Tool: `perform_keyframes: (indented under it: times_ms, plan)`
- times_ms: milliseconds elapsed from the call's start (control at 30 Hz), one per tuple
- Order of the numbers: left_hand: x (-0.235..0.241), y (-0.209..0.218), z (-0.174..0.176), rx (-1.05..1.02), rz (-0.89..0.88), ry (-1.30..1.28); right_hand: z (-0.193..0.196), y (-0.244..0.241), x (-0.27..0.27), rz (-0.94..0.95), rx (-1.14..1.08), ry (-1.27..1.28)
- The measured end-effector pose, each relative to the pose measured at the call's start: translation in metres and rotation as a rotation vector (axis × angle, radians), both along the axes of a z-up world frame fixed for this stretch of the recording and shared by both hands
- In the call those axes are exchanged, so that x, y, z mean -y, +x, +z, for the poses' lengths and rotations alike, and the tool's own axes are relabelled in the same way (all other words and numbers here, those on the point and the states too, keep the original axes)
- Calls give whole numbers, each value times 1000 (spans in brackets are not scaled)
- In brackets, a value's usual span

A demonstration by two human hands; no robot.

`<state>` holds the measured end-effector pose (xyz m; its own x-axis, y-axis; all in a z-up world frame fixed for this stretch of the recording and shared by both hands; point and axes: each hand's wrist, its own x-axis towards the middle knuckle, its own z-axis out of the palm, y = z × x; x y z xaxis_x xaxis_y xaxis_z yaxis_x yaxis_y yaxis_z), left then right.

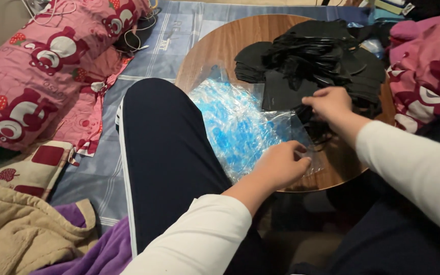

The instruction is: Packaging black fabric pieces into a clear plastic bag on a small wooden table while sitting on a bed.

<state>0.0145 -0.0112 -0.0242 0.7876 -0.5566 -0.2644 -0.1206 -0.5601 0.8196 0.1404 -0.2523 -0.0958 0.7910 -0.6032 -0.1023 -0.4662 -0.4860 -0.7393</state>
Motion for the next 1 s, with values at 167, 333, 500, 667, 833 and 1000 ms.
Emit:
perform_keyframes:
  times_ms: [167,333,500,667,833,1000]
  plan:
    - [5,4,-13,12,-5,6,12,30,-5,-88,-23,-162]
    - [7,4,-12,27,-20,4,57,15,-30,81,175,-598]
    - [-1,-1,18,-81,-43,22,78,36,-17,332,95,-702]
    - [-5,-4,27,-89,-58,38,77,80,19,492,57,-751]
    - [-5,-4,26,-105,-62,31,108,96,15,618,-93,-592]
    - [-8,-5,42,-168,-69,47,130,94,-6,722,-323,-616]
